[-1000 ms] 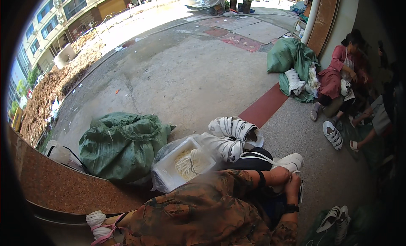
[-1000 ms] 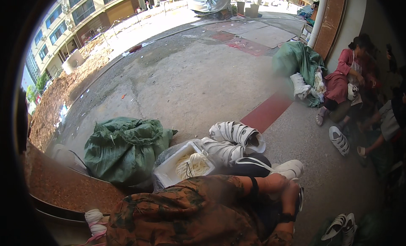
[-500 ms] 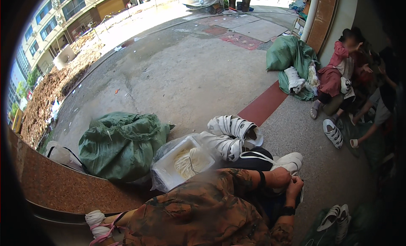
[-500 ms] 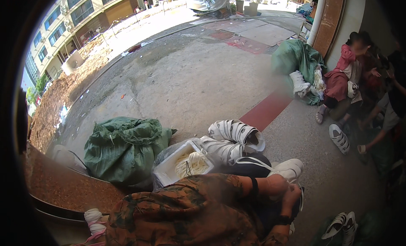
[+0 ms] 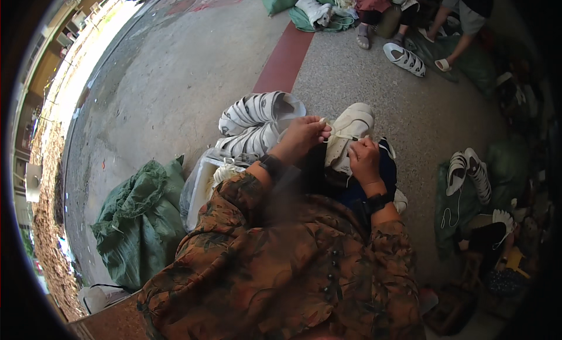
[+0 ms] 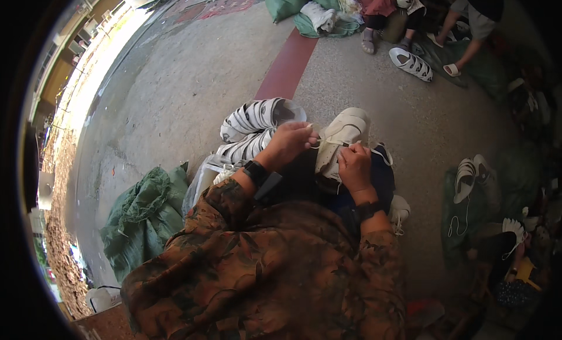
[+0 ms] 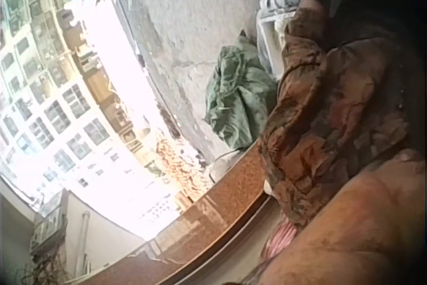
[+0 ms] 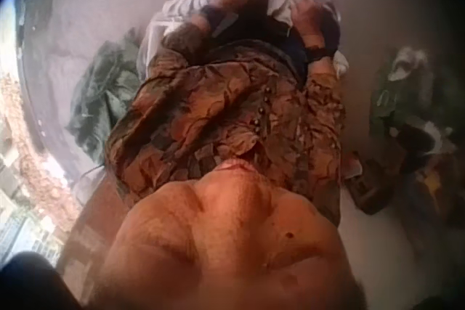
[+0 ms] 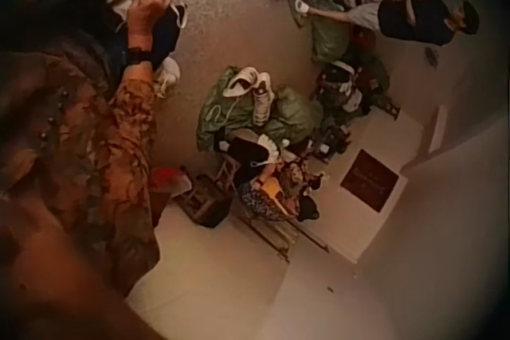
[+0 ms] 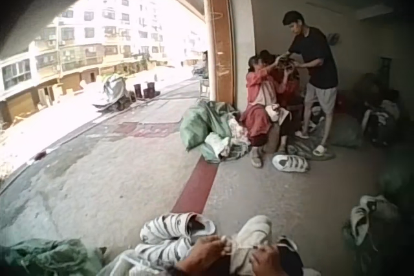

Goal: The person sits on the floor and laces a white sneaker by hand, threading the laces through the eyelets and pulling them tight. They handle the laces and the shoe repeatedly, adjusting the fit and securing the laces.

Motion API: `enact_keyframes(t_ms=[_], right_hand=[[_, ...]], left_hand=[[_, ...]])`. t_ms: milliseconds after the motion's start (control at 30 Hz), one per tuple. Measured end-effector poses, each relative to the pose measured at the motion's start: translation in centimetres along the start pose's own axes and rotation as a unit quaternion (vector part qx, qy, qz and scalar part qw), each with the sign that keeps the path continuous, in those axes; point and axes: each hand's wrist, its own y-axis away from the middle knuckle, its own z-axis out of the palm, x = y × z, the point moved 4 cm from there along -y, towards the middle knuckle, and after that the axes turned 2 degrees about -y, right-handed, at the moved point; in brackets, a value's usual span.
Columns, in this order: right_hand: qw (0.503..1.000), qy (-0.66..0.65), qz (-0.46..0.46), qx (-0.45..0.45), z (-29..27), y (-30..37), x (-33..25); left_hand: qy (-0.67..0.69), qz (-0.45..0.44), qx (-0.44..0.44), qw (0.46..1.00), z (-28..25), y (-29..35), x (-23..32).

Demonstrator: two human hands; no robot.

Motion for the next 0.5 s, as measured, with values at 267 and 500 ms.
enact_keyframes(t_ms=[267, 500], right_hand=[[0.999, 0.022, 0.032, -0.002, 0.4, 0.3, -0.2], [0.998, -0.010, 0.059, 0.014, 1.0, 0.3, 0.7]], left_hand=[[-0.242, 0.007, -0.019, 0.970, 2.1, -0.9, -2.2], [-0.235, 0.093, 0.042, 0.966, 2.8, -3.6, -2.7]])
